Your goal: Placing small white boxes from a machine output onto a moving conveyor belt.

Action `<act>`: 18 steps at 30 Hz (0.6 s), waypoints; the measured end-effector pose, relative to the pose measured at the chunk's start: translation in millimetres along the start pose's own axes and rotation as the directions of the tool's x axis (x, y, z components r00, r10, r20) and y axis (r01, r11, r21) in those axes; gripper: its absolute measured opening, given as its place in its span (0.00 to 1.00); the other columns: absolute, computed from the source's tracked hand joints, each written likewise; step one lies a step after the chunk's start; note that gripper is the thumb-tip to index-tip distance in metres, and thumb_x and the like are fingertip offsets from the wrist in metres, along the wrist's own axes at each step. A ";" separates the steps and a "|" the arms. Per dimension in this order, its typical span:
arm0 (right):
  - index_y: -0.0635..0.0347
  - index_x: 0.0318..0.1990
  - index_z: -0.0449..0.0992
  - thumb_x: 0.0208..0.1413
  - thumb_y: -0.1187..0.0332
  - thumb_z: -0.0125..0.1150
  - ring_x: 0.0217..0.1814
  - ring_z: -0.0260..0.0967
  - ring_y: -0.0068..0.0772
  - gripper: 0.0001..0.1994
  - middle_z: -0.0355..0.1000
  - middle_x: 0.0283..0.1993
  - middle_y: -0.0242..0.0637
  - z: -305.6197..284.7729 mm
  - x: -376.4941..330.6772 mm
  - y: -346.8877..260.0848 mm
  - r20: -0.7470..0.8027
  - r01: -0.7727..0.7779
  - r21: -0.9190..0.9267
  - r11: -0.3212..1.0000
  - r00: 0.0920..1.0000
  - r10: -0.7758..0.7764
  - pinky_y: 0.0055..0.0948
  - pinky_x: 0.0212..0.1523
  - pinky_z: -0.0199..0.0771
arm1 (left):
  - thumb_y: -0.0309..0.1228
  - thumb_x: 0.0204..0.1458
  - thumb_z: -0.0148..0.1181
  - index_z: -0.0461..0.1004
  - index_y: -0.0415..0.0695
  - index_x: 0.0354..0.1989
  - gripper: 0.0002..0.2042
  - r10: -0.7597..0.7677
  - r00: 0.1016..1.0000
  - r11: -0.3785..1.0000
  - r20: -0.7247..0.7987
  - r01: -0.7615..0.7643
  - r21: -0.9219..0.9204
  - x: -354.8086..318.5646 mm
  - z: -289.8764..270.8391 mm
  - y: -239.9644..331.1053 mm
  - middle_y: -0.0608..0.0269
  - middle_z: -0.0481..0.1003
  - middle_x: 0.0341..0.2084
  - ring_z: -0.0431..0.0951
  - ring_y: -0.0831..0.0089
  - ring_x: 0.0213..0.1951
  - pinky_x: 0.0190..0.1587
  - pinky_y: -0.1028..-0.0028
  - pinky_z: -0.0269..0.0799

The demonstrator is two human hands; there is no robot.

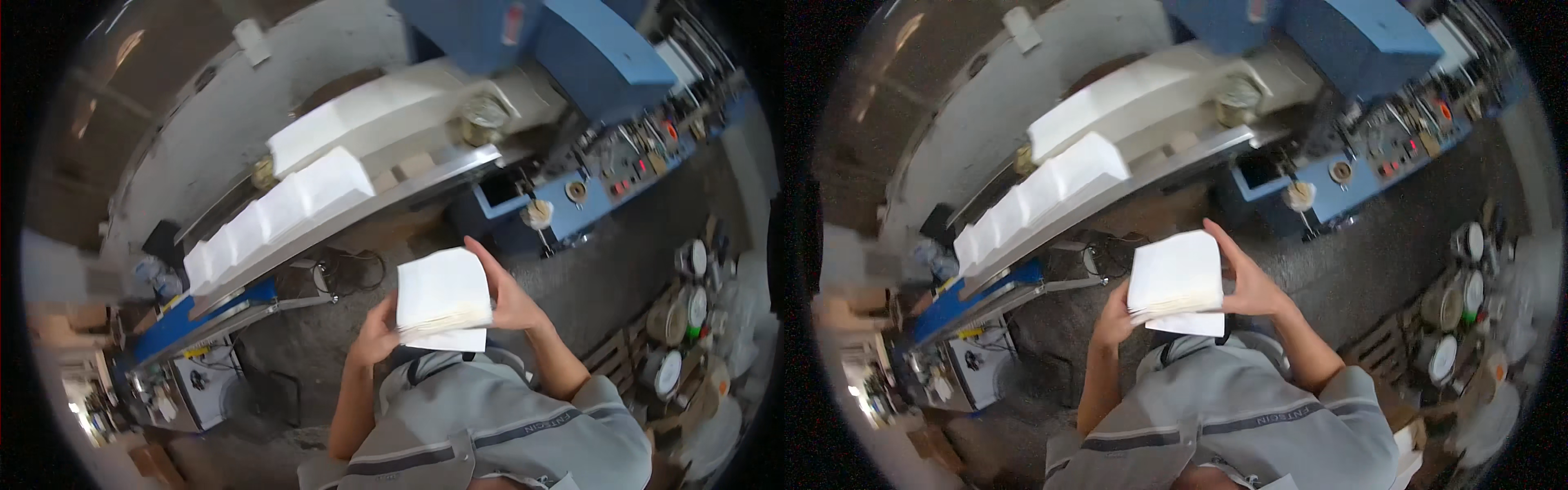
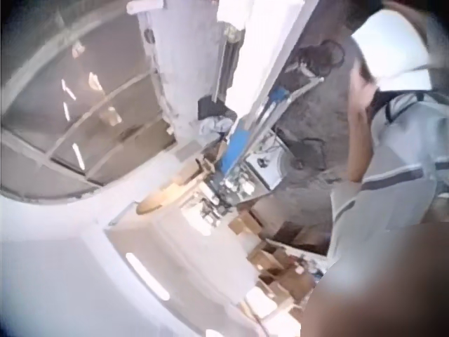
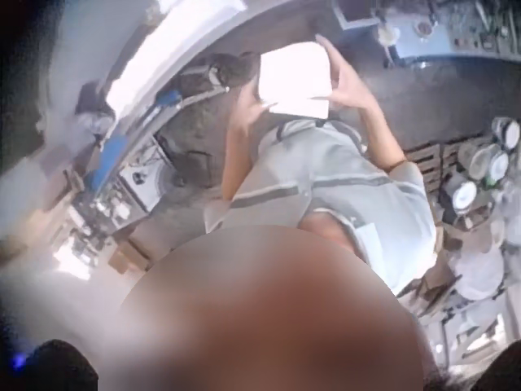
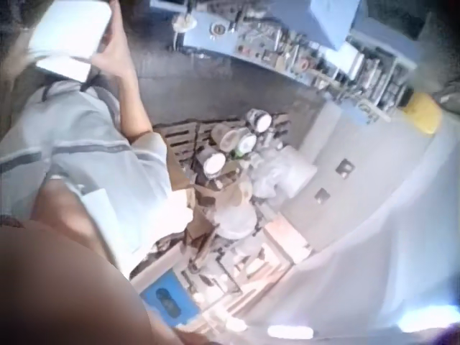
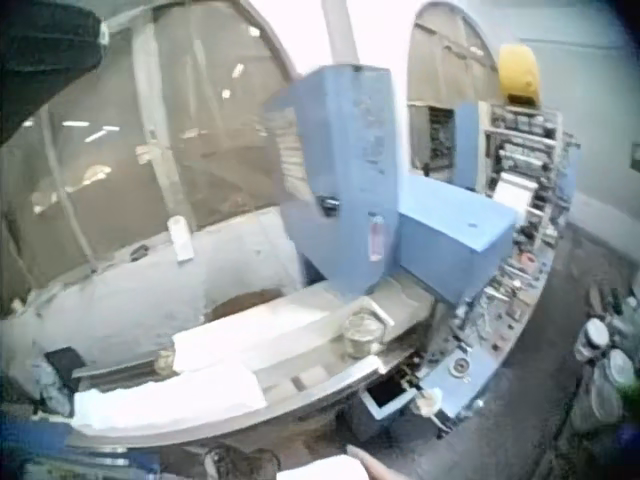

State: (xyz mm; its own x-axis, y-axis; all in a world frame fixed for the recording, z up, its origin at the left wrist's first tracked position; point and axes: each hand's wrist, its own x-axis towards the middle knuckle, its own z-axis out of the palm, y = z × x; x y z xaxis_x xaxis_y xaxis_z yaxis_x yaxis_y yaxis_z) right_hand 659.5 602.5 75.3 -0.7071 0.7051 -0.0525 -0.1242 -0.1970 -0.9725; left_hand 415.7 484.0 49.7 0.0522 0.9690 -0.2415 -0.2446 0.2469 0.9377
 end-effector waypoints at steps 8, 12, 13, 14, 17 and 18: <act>0.66 0.71 0.44 0.42 0.79 0.66 0.62 0.65 0.37 0.48 0.64 0.62 0.48 173.5 79.9 71.3 0.084 -0.069 -0.034 0.997 0.994 0.072 0.34 0.61 0.64 | 0.28 0.55 0.64 0.46 0.41 0.72 0.40 0.167 0.970 0.976 -0.174 -0.188 -0.111 -108.3 -146.2 -41.8 0.57 0.65 0.60 0.65 0.69 0.60 0.60 0.69 0.63; 0.70 0.71 0.43 0.43 0.76 0.70 0.62 0.65 0.38 0.49 0.64 0.61 0.50 325.8 132.1 107.3 0.178 -0.190 -0.053 0.980 0.964 0.196 0.35 0.61 0.64 | 0.28 0.52 0.67 0.46 0.40 0.71 0.42 0.192 0.875 0.929 -0.444 -0.308 -0.207 -210.5 -240.3 -44.0 0.51 0.65 0.59 0.66 0.67 0.59 0.58 0.70 0.66; 0.69 0.70 0.43 0.42 0.75 0.71 0.62 0.64 0.38 0.50 0.64 0.61 0.50 358.4 144.1 115.5 0.233 -0.203 -0.084 0.975 0.948 0.218 0.35 0.62 0.64 | 0.28 0.52 0.67 0.46 0.39 0.71 0.41 0.151 0.857 0.925 -0.493 -0.298 -0.236 -236.0 -262.7 -38.7 0.51 0.65 0.59 0.67 0.67 0.59 0.58 0.69 0.66; 0.69 0.71 0.42 0.41 0.73 0.73 0.63 0.63 0.38 0.53 0.63 0.62 0.50 391.4 157.4 123.9 0.294 -0.177 -0.123 0.977 0.933 0.206 0.35 0.62 0.62 | 0.28 0.52 0.67 0.47 0.39 0.71 0.41 0.107 0.839 0.919 -0.534 -0.287 -0.268 -262.0 -285.3 -32.8 0.51 0.66 0.59 0.67 0.67 0.59 0.58 0.69 0.66; 0.65 0.73 0.38 0.40 0.70 0.75 0.63 0.62 0.38 0.56 0.63 0.62 0.48 497.4 191.8 125.9 0.505 -0.224 -0.108 0.969 0.827 0.247 0.35 0.63 0.60 | 0.28 0.52 0.67 0.47 0.38 0.70 0.41 0.219 0.742 0.908 -0.634 -0.392 -0.146 -337.8 -351.5 -8.7 0.51 0.67 0.58 0.69 0.66 0.58 0.58 0.68 0.66; 0.65 0.73 0.40 0.40 0.70 0.75 0.63 0.63 0.38 0.56 0.63 0.62 0.48 526.7 204.2 130.8 0.533 -0.215 -0.123 0.969 0.809 0.247 0.35 0.63 0.61 | 0.28 0.52 0.67 0.47 0.38 0.70 0.41 0.267 0.715 0.898 -0.646 -0.428 -0.102 -360.9 -369.7 -3.0 0.51 0.67 0.57 0.69 0.66 0.57 0.58 0.68 0.66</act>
State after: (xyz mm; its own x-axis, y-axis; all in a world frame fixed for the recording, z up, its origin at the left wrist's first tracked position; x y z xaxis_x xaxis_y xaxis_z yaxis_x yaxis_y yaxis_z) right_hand 132.2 362.0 56.9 -0.9740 0.1584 -0.1621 0.1174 -0.2590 -0.9587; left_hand 39.6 129.8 41.6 -0.6531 0.7527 -0.0835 -0.3411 -0.1939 0.9198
